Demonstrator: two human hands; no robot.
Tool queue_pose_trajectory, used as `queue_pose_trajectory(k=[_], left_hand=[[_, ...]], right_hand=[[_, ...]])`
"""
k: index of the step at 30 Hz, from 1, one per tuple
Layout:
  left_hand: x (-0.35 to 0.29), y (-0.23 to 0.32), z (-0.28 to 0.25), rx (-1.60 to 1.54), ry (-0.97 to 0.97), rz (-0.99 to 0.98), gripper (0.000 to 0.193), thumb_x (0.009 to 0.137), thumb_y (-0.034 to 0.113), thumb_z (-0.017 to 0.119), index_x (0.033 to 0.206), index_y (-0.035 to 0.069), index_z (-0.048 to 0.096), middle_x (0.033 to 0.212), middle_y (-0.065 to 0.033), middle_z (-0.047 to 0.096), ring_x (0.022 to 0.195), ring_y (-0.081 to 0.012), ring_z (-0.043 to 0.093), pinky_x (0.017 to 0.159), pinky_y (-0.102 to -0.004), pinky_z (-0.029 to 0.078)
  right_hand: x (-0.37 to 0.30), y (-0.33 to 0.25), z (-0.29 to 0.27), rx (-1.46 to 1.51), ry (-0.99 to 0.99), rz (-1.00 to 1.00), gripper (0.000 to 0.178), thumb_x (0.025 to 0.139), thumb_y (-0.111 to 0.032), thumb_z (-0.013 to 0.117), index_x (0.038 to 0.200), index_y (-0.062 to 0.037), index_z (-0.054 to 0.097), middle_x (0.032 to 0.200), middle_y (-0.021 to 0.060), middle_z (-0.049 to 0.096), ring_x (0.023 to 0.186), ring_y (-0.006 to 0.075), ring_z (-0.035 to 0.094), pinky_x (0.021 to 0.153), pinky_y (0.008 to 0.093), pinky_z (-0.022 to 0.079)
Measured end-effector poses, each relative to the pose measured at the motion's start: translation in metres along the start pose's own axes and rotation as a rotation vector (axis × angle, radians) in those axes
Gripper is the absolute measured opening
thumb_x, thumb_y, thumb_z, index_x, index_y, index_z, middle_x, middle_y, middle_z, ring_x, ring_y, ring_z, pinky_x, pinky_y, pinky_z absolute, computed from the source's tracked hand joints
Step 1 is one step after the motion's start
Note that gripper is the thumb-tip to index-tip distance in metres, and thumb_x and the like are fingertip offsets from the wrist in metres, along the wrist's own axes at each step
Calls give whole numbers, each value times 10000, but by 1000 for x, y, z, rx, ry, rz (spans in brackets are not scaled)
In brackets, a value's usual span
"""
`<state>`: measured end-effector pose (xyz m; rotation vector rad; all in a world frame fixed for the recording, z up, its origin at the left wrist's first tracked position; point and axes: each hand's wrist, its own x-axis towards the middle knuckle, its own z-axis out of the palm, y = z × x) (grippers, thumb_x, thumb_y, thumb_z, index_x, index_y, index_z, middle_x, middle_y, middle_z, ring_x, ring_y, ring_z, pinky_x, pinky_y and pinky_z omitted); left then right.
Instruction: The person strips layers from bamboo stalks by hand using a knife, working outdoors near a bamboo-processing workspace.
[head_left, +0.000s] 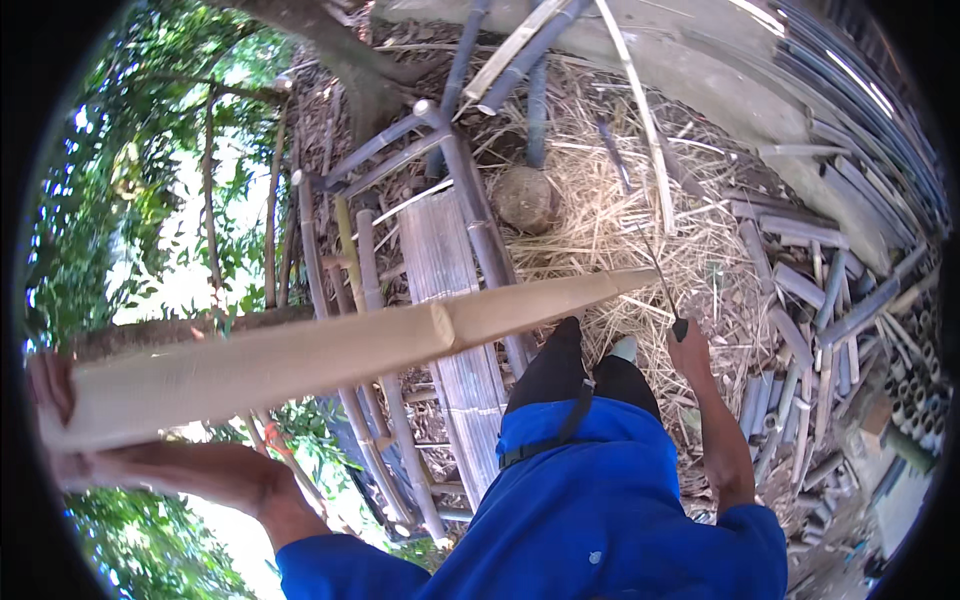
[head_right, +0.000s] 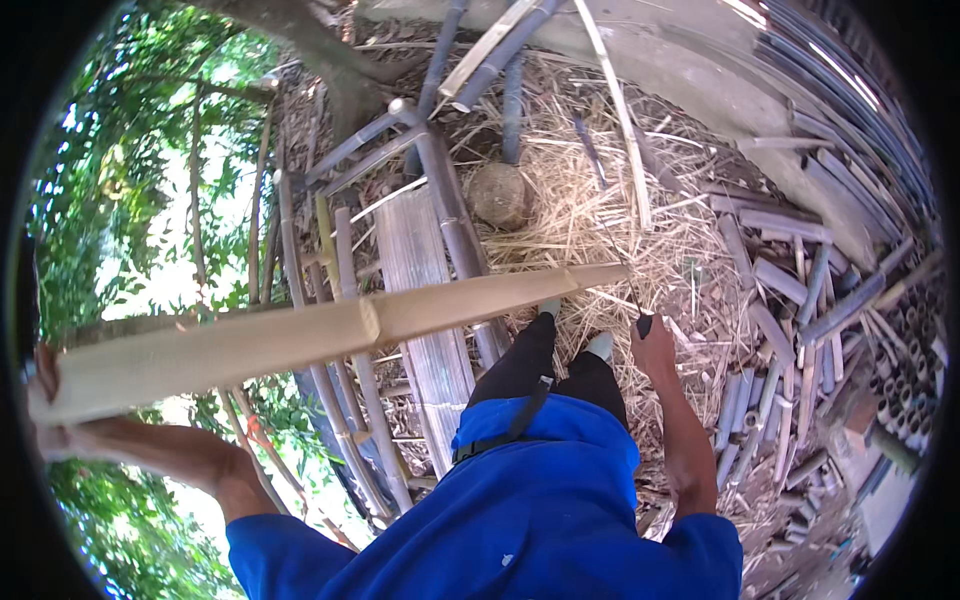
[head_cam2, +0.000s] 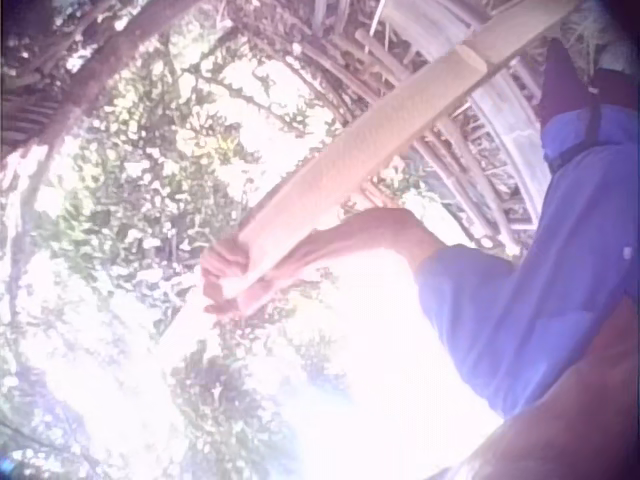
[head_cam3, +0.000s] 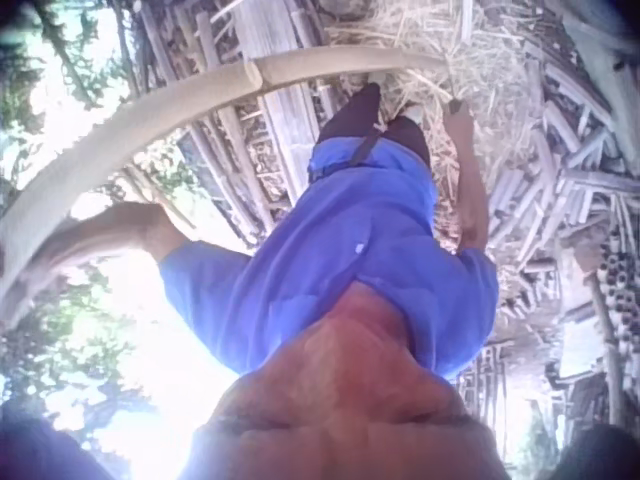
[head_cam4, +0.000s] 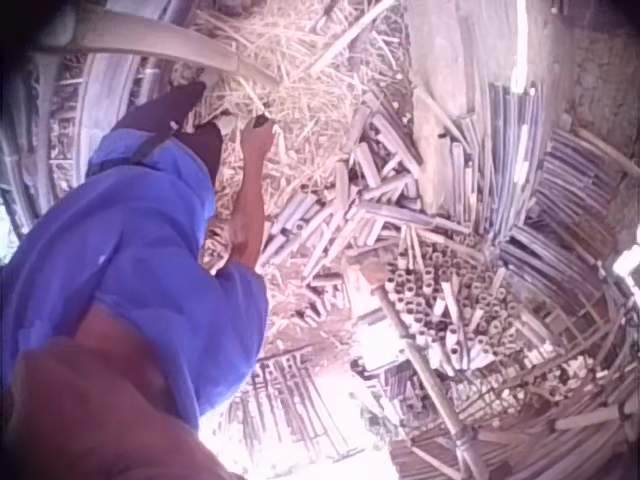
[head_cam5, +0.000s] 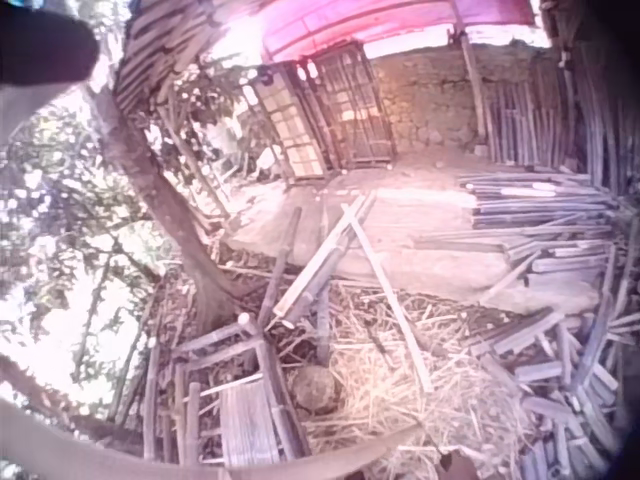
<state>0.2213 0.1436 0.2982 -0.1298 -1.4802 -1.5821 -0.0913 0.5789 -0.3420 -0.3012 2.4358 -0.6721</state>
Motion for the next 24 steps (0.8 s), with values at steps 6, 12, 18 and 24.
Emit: queue_pose_trajectory(k=[6, 12, 18, 24], left_hand=[[7, -80, -11, -117, -15, -6, 278, 819, 210, 603, 831, 69, 364, 759, -96, 324, 635, -182, 318, 590, -342, 299], [-2, -198, -17, -10, 143, 151, 391, 820, 394, 702, 749, 81, 477, 603, -45, 392, 598, -196, 470, 529, -307, 387], [21, -320, 39, 178, 493, 387, 607, 839, 574, 666, 1038, 15, 538, 784, -158, 602, 794, -308, 625, 819, -512, 532], [0, -306, 25, 525, 790, 544, 677, 951, 643, 366, 1128, 10, 532, 792, -142, 609, 755, -244, 611, 730, -384, 506]], right_hand=[[-2, 35, 12, 81, 70, 0, 422, 837, -354, 754, 1060, -7, 662, 951, 260, 710, 921, 438, 697, 804, 502, 540], [-45, 53, 9, 76, 40, 101, 484, 825, -388, 740, 1081, 12, 648, 962, 276, 708, 918, 458, 693, 804, 515, 543], [-73, 79, 10, 36, 144, 155, 462, 808, -351, 760, 1031, 35, 641, 937, 273, 699, 890, 449, 689, 795, 507, 540], [-74, 2, 8, 78, 155, 80, 455, 819, -337, 770, 1057, 32, 651, 933, 246, 707, 870, 418, 695, 778, 488, 540]])
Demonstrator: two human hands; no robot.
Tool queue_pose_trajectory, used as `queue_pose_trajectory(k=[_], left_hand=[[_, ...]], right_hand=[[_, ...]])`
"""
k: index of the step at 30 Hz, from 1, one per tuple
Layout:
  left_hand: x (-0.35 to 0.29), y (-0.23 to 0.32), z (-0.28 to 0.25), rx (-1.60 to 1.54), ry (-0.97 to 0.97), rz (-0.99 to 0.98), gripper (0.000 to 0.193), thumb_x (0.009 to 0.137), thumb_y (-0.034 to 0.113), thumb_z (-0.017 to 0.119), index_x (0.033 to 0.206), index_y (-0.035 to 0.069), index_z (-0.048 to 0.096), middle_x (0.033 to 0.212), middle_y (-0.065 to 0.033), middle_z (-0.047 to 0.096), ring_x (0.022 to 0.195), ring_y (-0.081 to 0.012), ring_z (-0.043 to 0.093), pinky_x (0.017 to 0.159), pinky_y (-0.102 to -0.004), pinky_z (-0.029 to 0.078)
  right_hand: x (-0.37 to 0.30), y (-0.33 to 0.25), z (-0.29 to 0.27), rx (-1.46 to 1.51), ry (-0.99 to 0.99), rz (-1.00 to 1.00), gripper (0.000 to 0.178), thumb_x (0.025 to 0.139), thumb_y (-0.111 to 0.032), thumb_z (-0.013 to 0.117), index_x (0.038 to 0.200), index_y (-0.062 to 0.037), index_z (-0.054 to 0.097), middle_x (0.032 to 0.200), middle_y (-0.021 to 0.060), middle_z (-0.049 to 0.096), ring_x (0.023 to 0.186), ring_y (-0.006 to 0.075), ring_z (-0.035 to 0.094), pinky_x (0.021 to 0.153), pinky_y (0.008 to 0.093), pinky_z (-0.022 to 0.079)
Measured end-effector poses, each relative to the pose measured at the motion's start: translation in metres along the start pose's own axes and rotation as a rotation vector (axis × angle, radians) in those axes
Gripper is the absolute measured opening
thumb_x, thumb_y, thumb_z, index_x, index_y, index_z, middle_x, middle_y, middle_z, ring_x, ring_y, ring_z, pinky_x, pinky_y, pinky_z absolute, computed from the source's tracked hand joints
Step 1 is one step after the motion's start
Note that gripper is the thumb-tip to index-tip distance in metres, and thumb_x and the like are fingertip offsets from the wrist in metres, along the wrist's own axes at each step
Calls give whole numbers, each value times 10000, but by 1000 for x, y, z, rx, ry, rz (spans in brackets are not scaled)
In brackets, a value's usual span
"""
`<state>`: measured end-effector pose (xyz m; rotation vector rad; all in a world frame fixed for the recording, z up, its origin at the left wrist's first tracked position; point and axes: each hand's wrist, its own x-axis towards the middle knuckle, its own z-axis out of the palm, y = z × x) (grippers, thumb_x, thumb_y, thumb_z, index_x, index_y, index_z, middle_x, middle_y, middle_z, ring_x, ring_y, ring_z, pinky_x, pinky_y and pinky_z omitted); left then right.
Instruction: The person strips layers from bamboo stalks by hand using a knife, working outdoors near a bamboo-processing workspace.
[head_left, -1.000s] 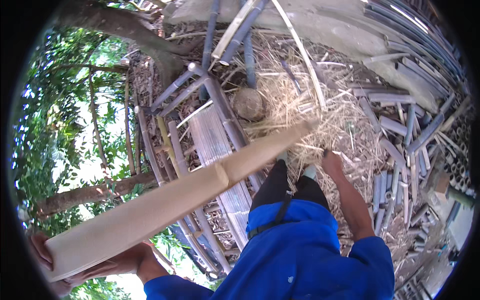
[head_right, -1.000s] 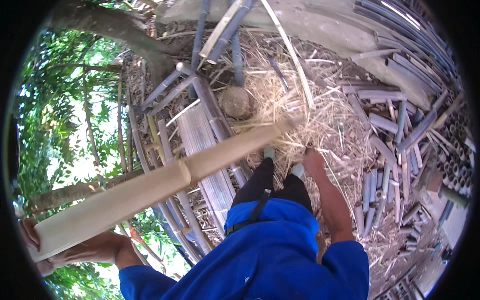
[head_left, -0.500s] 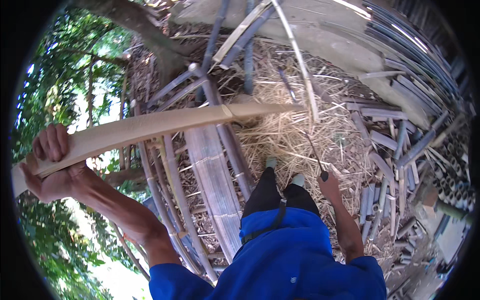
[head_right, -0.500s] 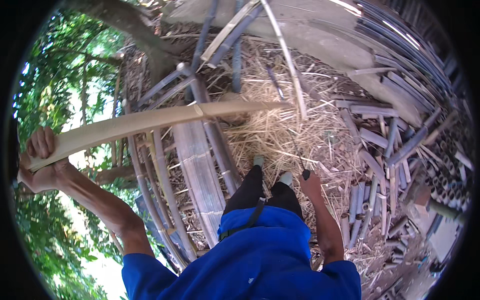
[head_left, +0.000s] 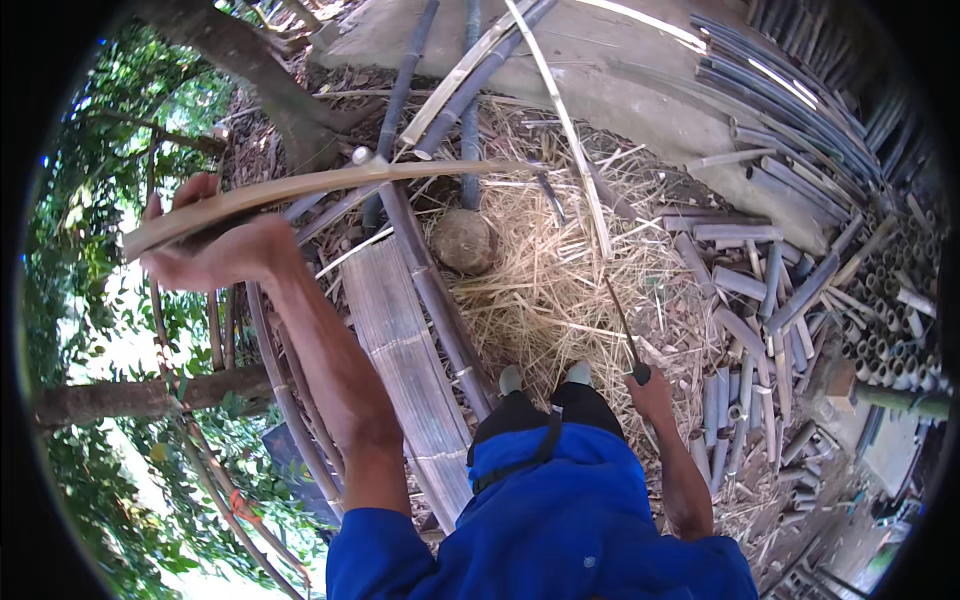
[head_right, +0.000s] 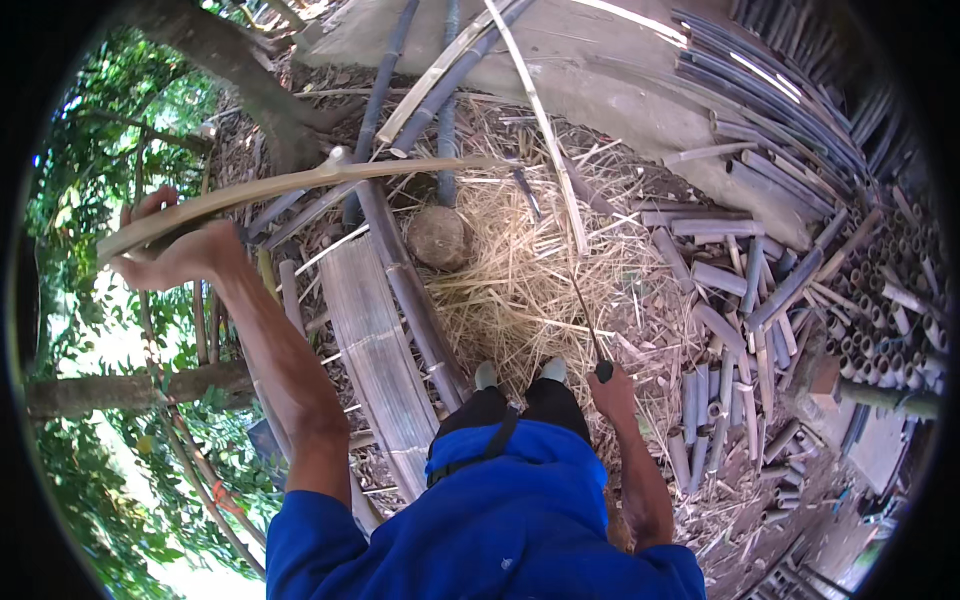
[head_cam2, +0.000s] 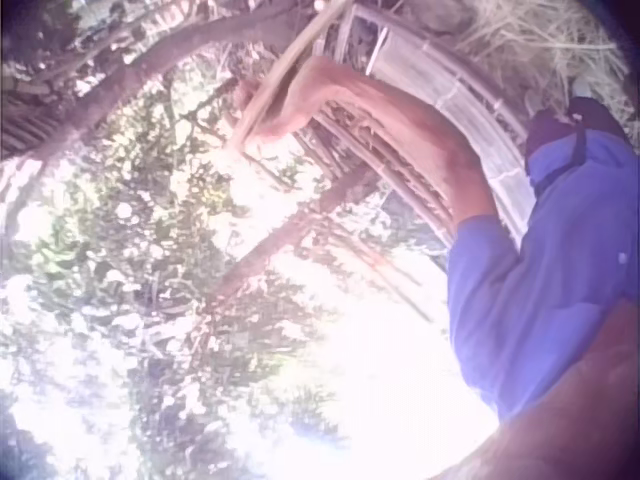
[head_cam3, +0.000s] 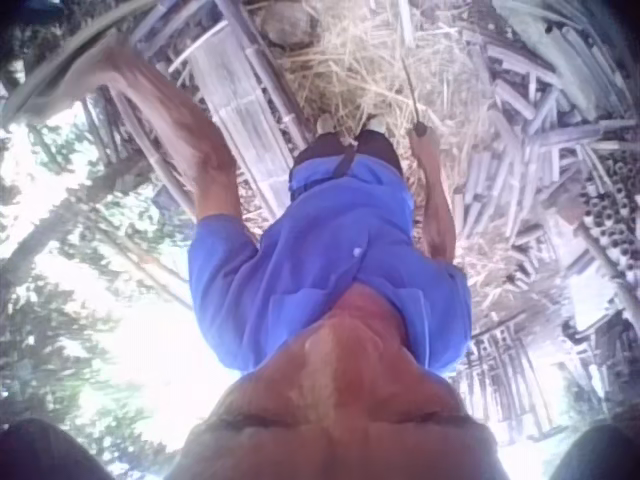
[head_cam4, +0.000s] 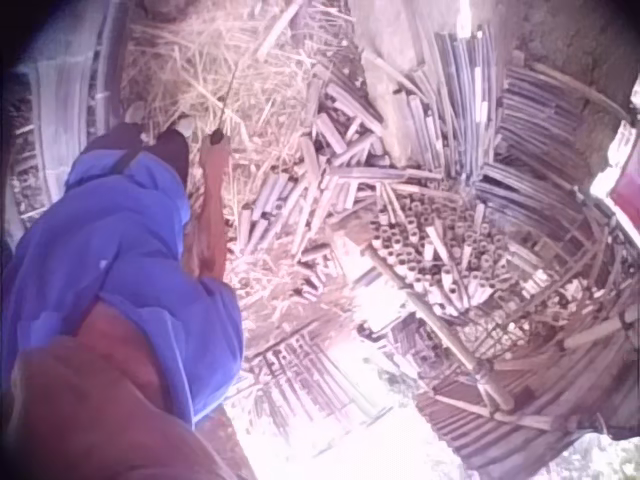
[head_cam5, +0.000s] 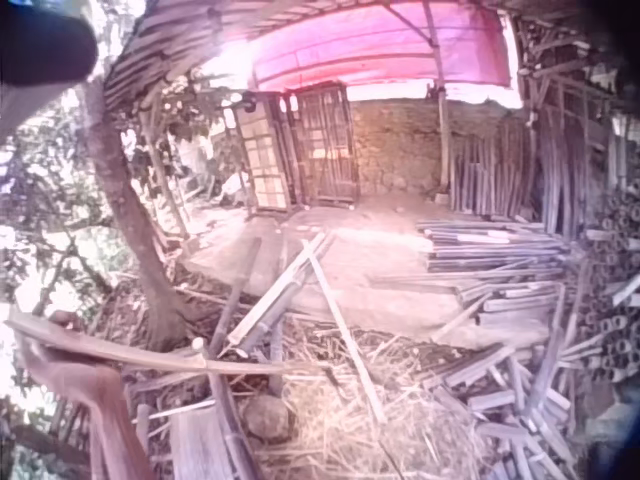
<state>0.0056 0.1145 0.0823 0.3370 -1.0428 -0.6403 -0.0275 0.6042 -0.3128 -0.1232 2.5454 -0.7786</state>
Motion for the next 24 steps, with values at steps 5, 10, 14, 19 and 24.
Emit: queue_pose_trajectory(k=[5, 10, 14, 19, 24], left_hand=[[-3, 8, -36, 57, 85, -211, 838, 1011, 664, 243, 1346, -45, 536, 958, -140, 635, 884, -208, 618, 762, -363, 513], [22, 27, -98, -120, -188, -567, 778, 991, 586, 359, 1392, -54, 547, 1103, -168, 656, 875, -244, 602, 812, -435, 537], [2, 26, -118, -363, -189, -639, 484, 1001, 440, 492, 1182, 13, 631, 1061, -136, 672, 992, -258, 655, 861, -431, 528], [-10, 47, -133, -331, -298, -548, 500, 989, 421, 549, 1270, 8, 531, 1143, -134, 624, 1048, -250, 629, 953, -411, 486], [-17, 69, -128, -265, -424, -610, 572, 986, 433, 533, 1337, -15, 477, 1174, -144, 596, 1129, -268, 592, 997, -437, 441]], right_hand=[[3, -102, -7, 104, 64, -315, 361, 902, -277, 735, 1080, 20, 634, 798, 182, 694, 700, 288, 684, 680, 396, 534], [-18, -265, -16, 203, -9, -572, 374, 940, -296, 705, 1124, 1, 573, 806, 218, 691, 703, 399, 689, 634, 444, 523], [-42, -348, -35, 159, -56, -755, 322, 967, -211, 682, 1173, -12, 534, 792, 199, 679, 646, 349, 688, 588, 409, 514], [-68, -392, -26, 232, 4, -1065, 351, 953, -183, 703, 1194, -9, 517, 797, 197, 681, 636, 337, 693, 570, 394, 519], [0, -374, -15, -122, 38, -882, 368, 926, -138, 716, 1189, 20, 513, 782, 262, 676, 682, 392, 719, 569, 449, 540]])
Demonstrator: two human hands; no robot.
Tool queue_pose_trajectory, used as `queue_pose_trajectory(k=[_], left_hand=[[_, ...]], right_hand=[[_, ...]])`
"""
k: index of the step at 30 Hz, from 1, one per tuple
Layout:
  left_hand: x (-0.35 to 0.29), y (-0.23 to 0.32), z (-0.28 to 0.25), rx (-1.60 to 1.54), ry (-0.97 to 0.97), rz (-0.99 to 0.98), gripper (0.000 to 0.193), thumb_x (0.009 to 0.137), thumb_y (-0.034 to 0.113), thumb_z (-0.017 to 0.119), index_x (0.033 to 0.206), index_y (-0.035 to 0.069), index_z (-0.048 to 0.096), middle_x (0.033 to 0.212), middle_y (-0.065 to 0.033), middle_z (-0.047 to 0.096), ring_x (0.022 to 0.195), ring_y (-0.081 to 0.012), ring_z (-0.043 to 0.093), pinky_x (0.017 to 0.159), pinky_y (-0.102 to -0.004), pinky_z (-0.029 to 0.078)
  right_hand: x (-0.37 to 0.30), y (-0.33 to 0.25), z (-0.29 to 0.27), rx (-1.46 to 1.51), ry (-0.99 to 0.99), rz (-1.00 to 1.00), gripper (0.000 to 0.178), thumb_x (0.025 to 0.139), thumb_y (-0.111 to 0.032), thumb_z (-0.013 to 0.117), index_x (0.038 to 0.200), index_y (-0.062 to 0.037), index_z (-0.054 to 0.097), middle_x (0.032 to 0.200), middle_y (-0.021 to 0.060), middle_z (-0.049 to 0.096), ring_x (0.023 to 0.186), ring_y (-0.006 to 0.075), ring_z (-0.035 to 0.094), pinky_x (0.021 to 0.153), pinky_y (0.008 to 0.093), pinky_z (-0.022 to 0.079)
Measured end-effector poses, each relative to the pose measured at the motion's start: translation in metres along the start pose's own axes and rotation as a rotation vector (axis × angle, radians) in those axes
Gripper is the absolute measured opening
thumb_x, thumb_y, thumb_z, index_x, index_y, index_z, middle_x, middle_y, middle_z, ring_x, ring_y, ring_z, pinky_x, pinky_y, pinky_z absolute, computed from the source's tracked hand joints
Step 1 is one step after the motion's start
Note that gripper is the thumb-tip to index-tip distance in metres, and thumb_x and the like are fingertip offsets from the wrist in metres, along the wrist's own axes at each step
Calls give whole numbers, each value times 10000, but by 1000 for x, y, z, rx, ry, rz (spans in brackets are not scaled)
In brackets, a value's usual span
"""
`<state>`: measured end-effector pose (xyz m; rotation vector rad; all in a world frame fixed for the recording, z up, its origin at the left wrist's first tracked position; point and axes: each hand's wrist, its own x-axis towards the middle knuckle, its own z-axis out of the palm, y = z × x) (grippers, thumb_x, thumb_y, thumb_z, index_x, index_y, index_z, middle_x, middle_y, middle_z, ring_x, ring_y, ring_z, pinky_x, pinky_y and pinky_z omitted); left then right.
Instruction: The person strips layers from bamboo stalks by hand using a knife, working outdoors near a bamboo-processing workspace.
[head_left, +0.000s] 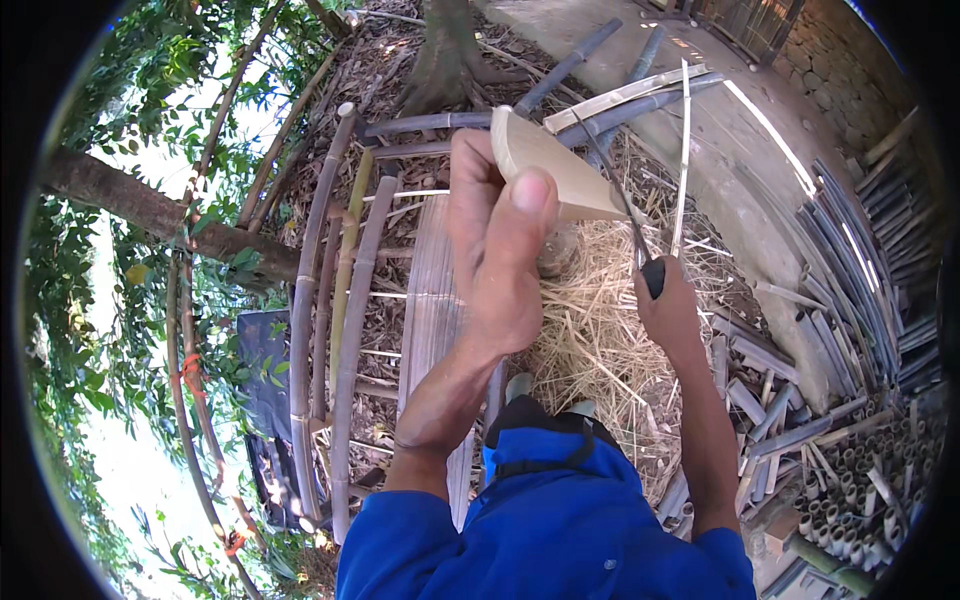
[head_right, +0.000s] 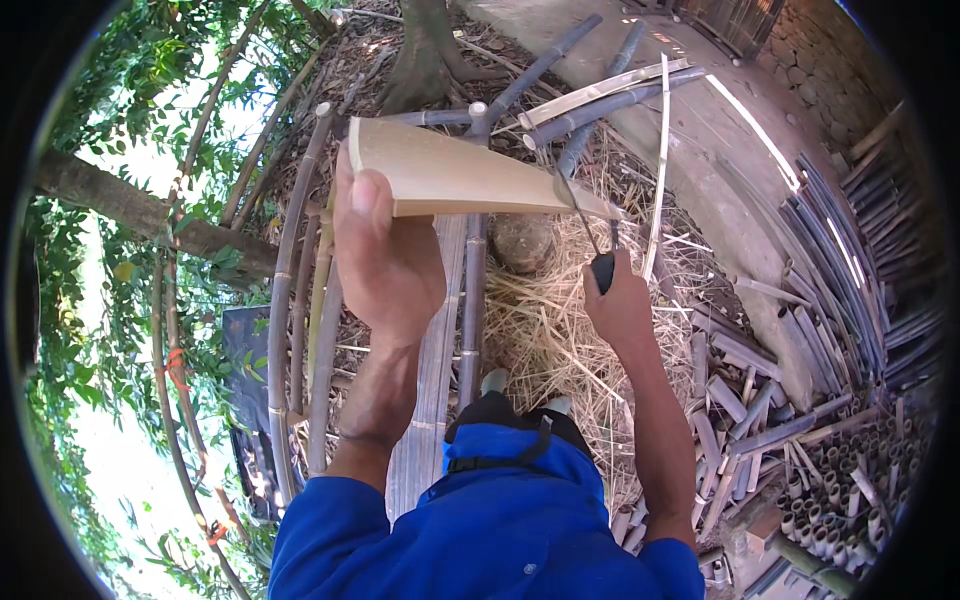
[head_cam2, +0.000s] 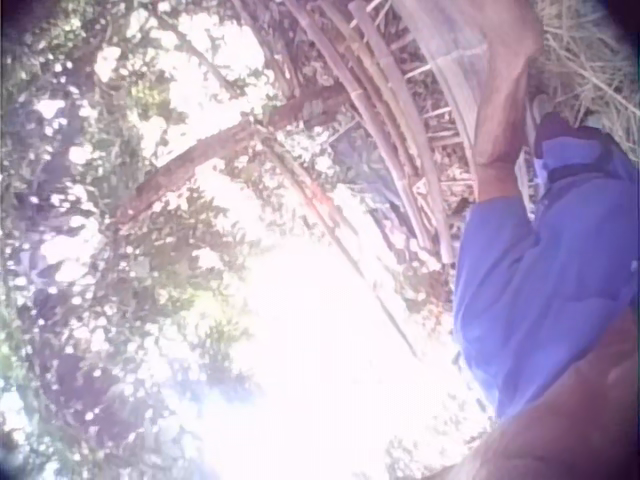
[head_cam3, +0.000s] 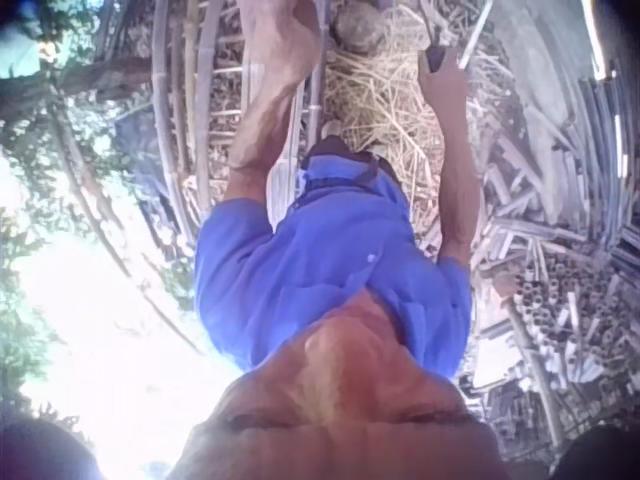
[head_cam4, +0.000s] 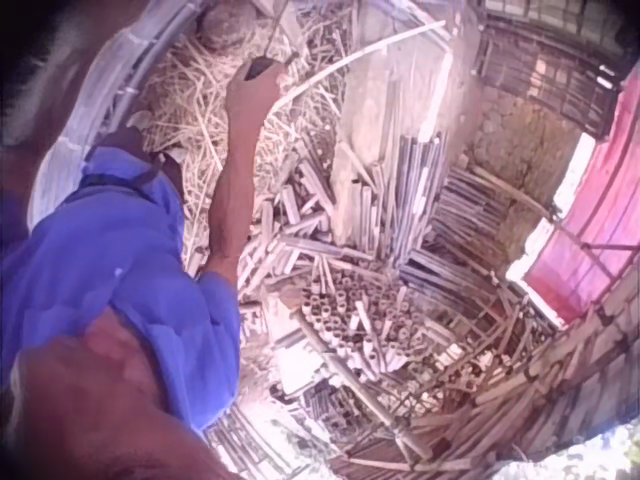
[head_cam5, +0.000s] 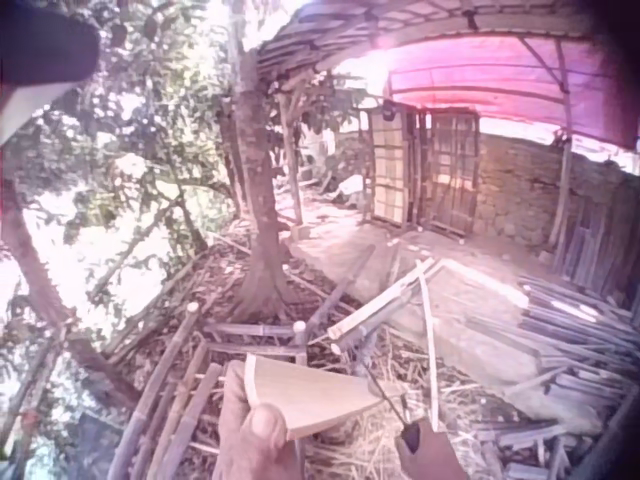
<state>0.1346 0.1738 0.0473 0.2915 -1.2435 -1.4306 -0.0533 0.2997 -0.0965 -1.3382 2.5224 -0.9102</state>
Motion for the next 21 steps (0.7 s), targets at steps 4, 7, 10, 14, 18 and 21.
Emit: queue_pose_trajectory(k=[4, 7, 10, 14, 18, 21], left_hand=[[-17, -2, 5, 24, 0, 0, 622, 978, 451, 528, 1367, -31, 469, 1215, -179, 602, 1168, -294, 583, 1028, -452, 419], [-26, -7, 21, -41, -2, 7, 666, 966, 489, 546, 1365, -40, 479, 1229, -188, 607, 1176, -298, 580, 1034, -460, 413], [-31, -5, 36, 11, -49, -1, 630, 987, 466, 544, 1355, -43, 491, 1207, -173, 605, 1163, -288, 572, 1034, -458, 402], [-36, -2, 50, 17, -29, 61, 631, 985, 467, 563, 1327, -60, 504, 1203, -161, 598, 1135, -283, 563, 1018, -456, 399], [-45, -4, 79, -71, -4, 8, 666, 942, 499, 597, 1320, -32, 462, 1130, -137, 558, 1085, -257, 543, 985, -428, 420], [-37, -10, 85, -27, -24, 132, 707, 916, 534, 573, 1316, -39, 465, 1105, -147, 556, 1070, -269, 548, 971, -442, 436]], right_hand=[[-33, -40, -35, 141, 55, -209, 408, 951, -252, 695, 1179, 37, 519, 766, 270, 674, 667, 422, 709, 560, 471, 538], [-34, -9, -31, 171, 69, -115, 376, 951, -245, 690, 1158, 21, 526, 769, 268, 675, 665, 429, 704, 569, 483, 541], [-26, 49, -27, 8, -3, 21, 318, 941, -182, 689, 1124, 20, 525, 772, 266, 675, 678, 438, 699, 586, 489, 542], [-51, -4, -67, 215, 2, -54, 300, 955, -172, 668, 1131, 23, 522, 744, 262, 667, 658, 379, 711, 563, 450, 539], [-40, 90, -41, -49, -140, 255, 327, 978, -209, 622, 1173, 31, 513, 819, 238, 699, 693, 367, 723, 590, 446, 573], [-66, 189, -37, -94, -130, 280, 380, 945, -264, 652, 1140, 42, 538, 872, 280, 696, 788, 423, 719, 699, 526, 568]])
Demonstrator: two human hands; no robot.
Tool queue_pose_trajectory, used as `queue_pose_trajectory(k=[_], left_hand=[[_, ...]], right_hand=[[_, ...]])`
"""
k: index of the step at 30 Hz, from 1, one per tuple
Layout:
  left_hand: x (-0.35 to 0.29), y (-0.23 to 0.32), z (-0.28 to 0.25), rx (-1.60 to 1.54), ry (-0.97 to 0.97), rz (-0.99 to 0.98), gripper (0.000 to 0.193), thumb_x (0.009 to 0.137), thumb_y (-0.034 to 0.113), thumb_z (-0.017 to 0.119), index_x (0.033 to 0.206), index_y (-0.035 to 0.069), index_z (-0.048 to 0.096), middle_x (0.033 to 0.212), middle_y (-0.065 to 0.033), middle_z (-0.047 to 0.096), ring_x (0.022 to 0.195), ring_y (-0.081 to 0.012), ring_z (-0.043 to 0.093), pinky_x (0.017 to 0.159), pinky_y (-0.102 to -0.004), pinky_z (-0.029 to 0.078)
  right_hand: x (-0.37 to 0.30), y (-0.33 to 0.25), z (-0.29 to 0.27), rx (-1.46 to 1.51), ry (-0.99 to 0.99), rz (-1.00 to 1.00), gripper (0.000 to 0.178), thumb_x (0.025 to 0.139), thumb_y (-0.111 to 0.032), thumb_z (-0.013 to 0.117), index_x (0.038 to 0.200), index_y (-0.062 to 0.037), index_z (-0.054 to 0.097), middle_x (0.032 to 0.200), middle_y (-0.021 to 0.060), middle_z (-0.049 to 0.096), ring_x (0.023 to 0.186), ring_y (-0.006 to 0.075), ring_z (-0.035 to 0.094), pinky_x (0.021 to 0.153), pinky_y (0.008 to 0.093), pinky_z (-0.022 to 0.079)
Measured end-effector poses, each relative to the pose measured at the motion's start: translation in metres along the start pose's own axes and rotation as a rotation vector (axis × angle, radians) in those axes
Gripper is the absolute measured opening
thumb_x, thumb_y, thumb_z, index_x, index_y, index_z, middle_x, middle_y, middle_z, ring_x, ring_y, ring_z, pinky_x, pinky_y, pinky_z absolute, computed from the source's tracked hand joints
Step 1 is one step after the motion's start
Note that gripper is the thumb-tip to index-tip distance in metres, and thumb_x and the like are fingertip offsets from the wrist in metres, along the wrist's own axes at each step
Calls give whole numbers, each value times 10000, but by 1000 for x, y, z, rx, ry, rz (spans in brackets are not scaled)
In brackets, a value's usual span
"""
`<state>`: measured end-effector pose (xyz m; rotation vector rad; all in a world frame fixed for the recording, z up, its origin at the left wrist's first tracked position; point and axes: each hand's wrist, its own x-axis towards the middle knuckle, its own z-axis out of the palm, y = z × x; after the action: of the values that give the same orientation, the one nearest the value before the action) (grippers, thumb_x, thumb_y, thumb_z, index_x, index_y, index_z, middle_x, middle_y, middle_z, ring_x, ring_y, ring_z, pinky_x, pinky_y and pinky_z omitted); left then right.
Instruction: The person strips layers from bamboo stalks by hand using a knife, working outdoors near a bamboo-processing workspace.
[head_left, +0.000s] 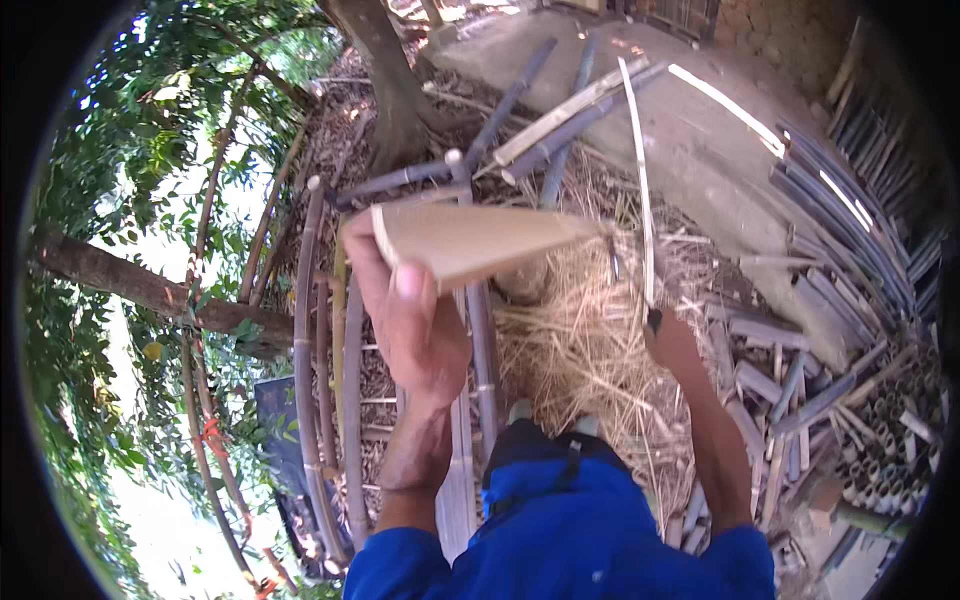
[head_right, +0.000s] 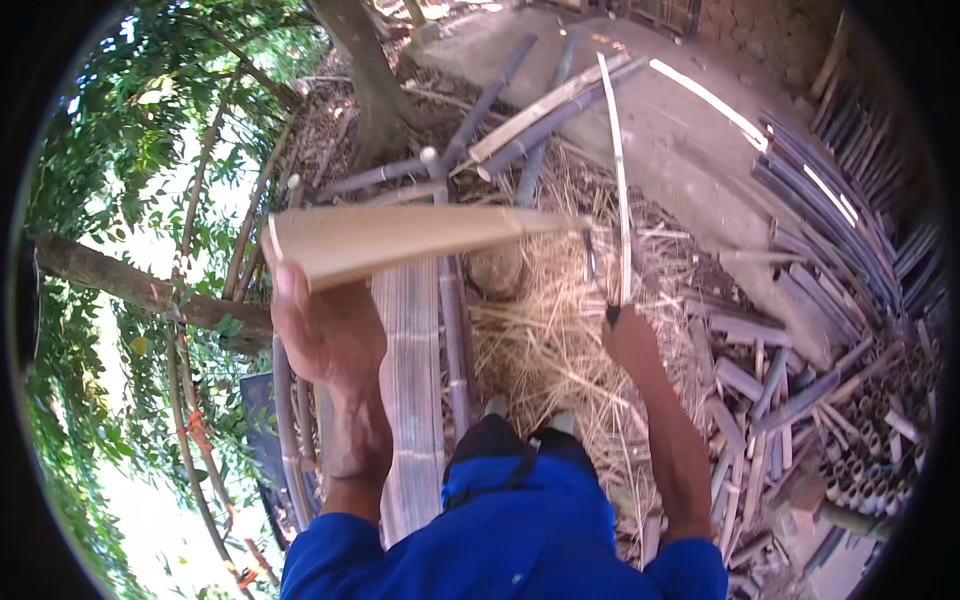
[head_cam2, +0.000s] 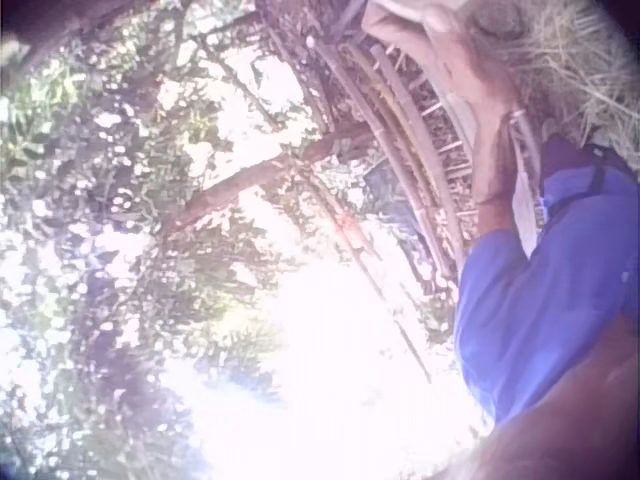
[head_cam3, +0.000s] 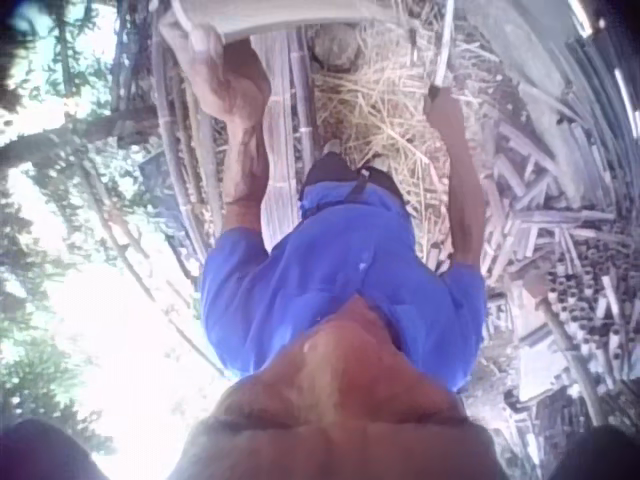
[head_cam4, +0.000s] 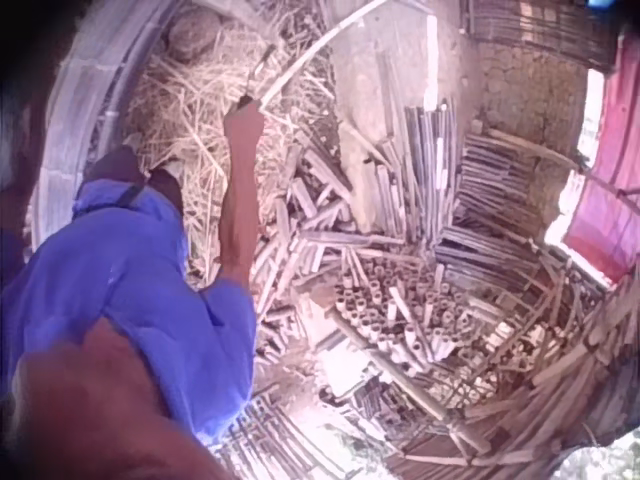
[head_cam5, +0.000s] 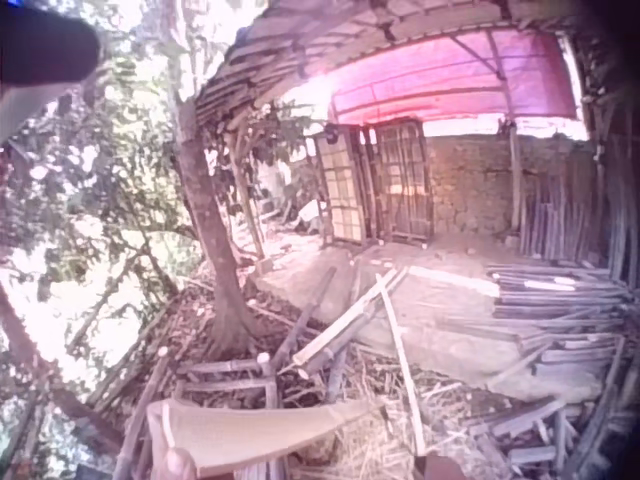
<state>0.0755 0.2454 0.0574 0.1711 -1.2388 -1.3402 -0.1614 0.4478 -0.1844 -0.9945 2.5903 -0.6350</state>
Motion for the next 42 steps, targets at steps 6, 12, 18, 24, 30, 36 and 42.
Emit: queue_pose_trajectory(k=[6, 12, 18, 24, 30, 36, 42], left_hand=[[24, -35, 16, -292, -244, 168, 680, 941, 643, 401, 1039, -2, 589, 757, -140, 573, 692, -275, 613, 706, -510, 557], [37, -44, 88, -463, -163, 467, 622, 962, 610, 341, 714, 68, 519, 584, -80, 473, 422, -206, 463, 463, -380, 438], [58, -53, 132, -12, 125, 460, 509, 950, 491, 399, 781, 59, 610, 674, -119, 584, 577, -223, 582, 523, -353, 467], [42, -75, 166, 29, -451, 321, 202, 888, 192, 800, 953, 11, 739, 809, -41, 717, 703, -74, 610, 585, -218, 413], [44, -48, 180, -61, -602, 233, 245, 824, -55, 798, 1039, -39, 683, 987, -121, 729, 910, -157, 702, 803, -275, 569], [47, -46, 170, -121, -697, 390, 392, 789, -159, 767, 1115, -33, 590, 1105, -158, 679, 1058, -196, 661, 924, -329, 544], [44, -33, 156, -37, -726, 353, 338, 794, -139, 772, 1083, -33, 631, 1095, -148, 691, 1047, -190, 666, 955, -324, 520]], right_hand=[[-62, -5, 5, 310, 27, 76, 414, 875, -311, 737, 1063, 32, 601, 833, 271, 689, 796, 446, 699, 696, 507, 528], [-106, 62, -1, 263, 211, 245, 349, 868, -281, 760, 1023, 17, 666, 829, 213, 696, 763, 367, 693, 715, 429, 539], [-121, 70, -55, 345, 362, 389, 367, 865, -296, 773, 1018, 18, 661, 809, 190, 692, 693, 307, 676, 674, 420, 542], [-106, -13, -100, 779, 381, 325, 258, 945, -192, 663, 1056, 34, 607, 713, 59, 622, 594, 103, 564, 534, 281, 440], [-121, -76, -157, 832, 550, 45, 416, 972, -210, 666, 1279, 33, 526, 735, 30, 605, 622, 92, 555, 561, 281, 444], [-146, -131, -207, 764, 600, -191, 473, 989, -203, 666, 1380, -23, 470, 793, 57, 618, 662, 108, 582, 586, 289, 472], [-149, -153, -224, 483, 697, -453, 503, 950, -118, 701, 1393, -10, 489, 869, 141, 658, 736, 200, 665, 646, 334, 536]])
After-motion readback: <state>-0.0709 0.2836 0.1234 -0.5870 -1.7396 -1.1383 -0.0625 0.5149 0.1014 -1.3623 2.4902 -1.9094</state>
